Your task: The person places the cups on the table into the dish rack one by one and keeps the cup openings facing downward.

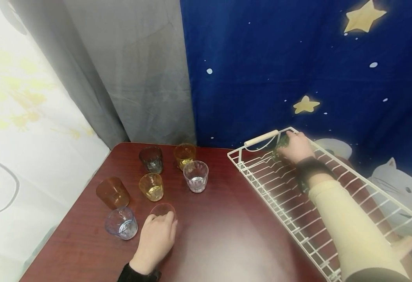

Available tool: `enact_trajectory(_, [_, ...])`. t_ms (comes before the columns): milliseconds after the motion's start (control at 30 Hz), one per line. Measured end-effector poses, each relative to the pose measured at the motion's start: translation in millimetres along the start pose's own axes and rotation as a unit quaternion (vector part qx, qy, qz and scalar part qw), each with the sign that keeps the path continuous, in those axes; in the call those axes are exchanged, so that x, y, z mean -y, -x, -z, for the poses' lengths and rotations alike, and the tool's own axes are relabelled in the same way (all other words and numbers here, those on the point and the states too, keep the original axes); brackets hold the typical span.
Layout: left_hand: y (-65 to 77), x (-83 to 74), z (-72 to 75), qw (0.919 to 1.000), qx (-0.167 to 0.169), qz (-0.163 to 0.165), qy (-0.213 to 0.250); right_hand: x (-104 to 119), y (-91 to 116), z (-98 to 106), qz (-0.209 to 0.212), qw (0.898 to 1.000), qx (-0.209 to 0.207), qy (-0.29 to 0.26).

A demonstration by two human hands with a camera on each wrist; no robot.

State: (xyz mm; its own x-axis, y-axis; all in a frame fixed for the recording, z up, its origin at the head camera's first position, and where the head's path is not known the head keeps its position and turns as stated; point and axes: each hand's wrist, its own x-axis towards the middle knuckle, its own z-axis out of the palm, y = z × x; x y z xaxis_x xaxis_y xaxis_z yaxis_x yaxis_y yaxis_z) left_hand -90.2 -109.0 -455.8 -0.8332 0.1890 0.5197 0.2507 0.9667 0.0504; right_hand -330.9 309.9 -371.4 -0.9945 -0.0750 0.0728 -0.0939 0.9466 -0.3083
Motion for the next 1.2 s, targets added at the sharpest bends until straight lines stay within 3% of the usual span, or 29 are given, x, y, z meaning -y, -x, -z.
enact_trajectory(233, [1.8, 2.4, -4.2, 0.9996, -0.027, -0.013, 0.002, 0.4, -1.4, -0.6, -0.003, 1.0, 0.005, -0.006])
enact_trajectory(900, [1.5, 2.9, -2.1, 0.9997, -0.007, -0.022, -0.003, 5.7, 6.5, 4.7, -0.032, 0.999, 0.012, 0.014])
enact_trajectory(1067, [1.4, 2.2, 0.6, 0.9997, 0.005, -0.025, -0.005, 7.7, 10.6, 5.9, -0.039, 0.999, 0.001, 0.01])
enact_trajectory(1200, [0.7, 1.4, 2.2, 0.9993, -0.008, -0.032, -0.014, 8.2, 13.0, 5.5, -0.035, 0.999, -0.015, 0.001])
